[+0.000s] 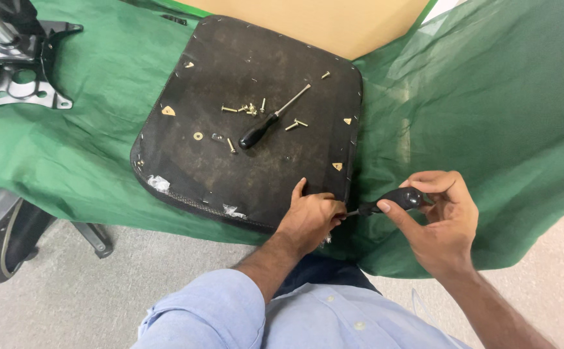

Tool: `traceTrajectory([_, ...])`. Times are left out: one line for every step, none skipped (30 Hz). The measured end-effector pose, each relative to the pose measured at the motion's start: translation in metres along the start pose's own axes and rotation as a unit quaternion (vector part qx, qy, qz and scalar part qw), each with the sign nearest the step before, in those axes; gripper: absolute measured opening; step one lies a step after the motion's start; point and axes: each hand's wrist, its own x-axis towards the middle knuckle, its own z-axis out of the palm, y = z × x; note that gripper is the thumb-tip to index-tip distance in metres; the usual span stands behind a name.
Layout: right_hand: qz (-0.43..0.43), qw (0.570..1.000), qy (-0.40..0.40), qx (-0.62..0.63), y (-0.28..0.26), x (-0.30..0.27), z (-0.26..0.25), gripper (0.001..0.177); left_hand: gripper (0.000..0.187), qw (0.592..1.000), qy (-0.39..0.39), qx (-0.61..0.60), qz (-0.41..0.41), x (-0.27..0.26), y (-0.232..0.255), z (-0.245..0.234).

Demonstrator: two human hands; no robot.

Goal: The person uses a screwdriver to tighten screws into the underside of a black chair seat. They then gather the remaining screws and washers, flip the seat upright, and press down on the surface.

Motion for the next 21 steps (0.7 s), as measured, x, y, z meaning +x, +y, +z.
traceTrajectory([0.005, 1.0, 0.005, 0.002, 0.0, -0.001, 0.001, 0.044, 0.013, 1.0, -0.005, 0.001, -0.002, -0.001, -0.001, 0.0])
traceTrajectory([0.011, 1.0, 0.009, 0.004, 0.0, -0.002, 0.001, 0.044, 0.013, 1.0, -0.01, 0.002, -0.005, -0.001, -0.002, 0.0])
traceTrajectory([0.015, 1.0, 0.013, 0.004, 0.0, -0.001, 0.0, 0.044, 0.014, 1.0, -0.013, 0.001, -0.007, 0.0, -0.002, 0.0])
traceTrajectory([0.011, 1.0, 0.013, 0.01, 0.001, -0.001, 0.001, 0.043, 0.014, 1.0, -0.003, 0.001, -0.003, 0.001, -0.004, 0.0])
traceTrajectory([0.009, 1.0, 0.013, 0.013, 0.001, -0.001, 0.002, 0.043, 0.014, 1.0, 0.005, -0.003, 0.001, 0.001, -0.005, 0.001])
traceTrajectory([0.008, 1.0, 0.013, 0.016, 0.002, -0.001, 0.001, 0.043, 0.015, 1.0, 0.013, -0.007, 0.006, 0.002, -0.005, 0.002])
traceTrajectory([0.011, 1.0, 0.012, 0.013, 0.003, 0.0, 0.001, 0.043, 0.014, 1.0, 0.012, -0.006, 0.004, 0.003, -0.006, 0.003])
traceTrajectory([0.015, 1.0, 0.011, 0.011, 0.004, 0.0, 0.0, 0.043, 0.014, 1.0, 0.012, -0.005, 0.001, 0.003, -0.005, 0.004])
traceTrajectory([0.019, 1.0, 0.01, 0.01, 0.004, 0.001, 0.0, 0.043, 0.014, 1.0, 0.01, -0.003, -0.001, 0.003, -0.006, 0.003])
traceTrajectory([0.019, 1.0, 0.012, 0.017, 0.005, 0.002, 0.002, 0.042, 0.014, 1.0, 0.011, -0.006, -0.001, 0.001, -0.006, 0.001])
traceTrajectory([0.019, 1.0, 0.012, 0.022, 0.006, 0.003, 0.002, 0.042, 0.014, 1.0, 0.014, -0.012, -0.001, 0.001, -0.006, 0.001])
traceTrajectory([0.018, 0.999, 0.012, 0.026, 0.007, 0.003, 0.001, 0.042, 0.014, 1.0, 0.016, -0.018, -0.001, 0.002, -0.006, 0.0])
traceTrajectory([0.016, 1.0, 0.008, 0.02, 0.008, 0.004, 0.001, 0.042, 0.013, 1.0, 0.007, -0.016, 0.001, 0.003, -0.007, -0.003])
traceTrajectory([0.013, 1.0, 0.004, 0.015, 0.009, 0.005, -0.001, 0.041, 0.013, 1.0, -0.001, -0.015, 0.002, 0.004, -0.007, -0.006])
traceTrajectory([0.011, 1.0, 0.001, 0.009, 0.009, 0.005, -0.002, 0.041, 0.012, 1.0, -0.011, -0.013, 0.004, 0.005, -0.007, -0.008])
traceTrajectory([0.008, 1.0, -0.005, 0.014, 0.01, 0.006, -0.003, 0.039, 0.012, 1.0, -0.019, -0.016, 0.003, 0.007, -0.007, -0.011])
traceTrajectory([0.006, 1.0, -0.009, 0.019, 0.009, 0.005, -0.005, 0.036, 0.012, 0.999, -0.028, -0.019, 0.001, 0.008, -0.007, -0.014])
traceTrajectory([0.005, 1.0, -0.014, 0.023, 0.009, 0.005, -0.006, 0.034, 0.012, 0.999, -0.037, -0.022, 0.0, 0.01, -0.007, -0.017])
traceTrajectory([0.0, 1.0, -0.009, -0.002, 0.009, 0.006, -0.006, 0.034, 0.012, 0.998, -0.052, -0.032, -0.009, 0.012, -0.007, -0.019])
traceTrajectory([-0.005, 1.0, -0.003, -0.027, 0.009, 0.006, -0.005, 0.035, 0.013, 0.997, -0.068, -0.042, -0.018, 0.015, -0.007, -0.021])
traceTrajectory([-0.01, 0.999, 0.001, -0.051, 0.008, 0.007, -0.003, 0.036, 0.013, 0.995, -0.084, -0.051, -0.029, 0.016, -0.008, -0.024])
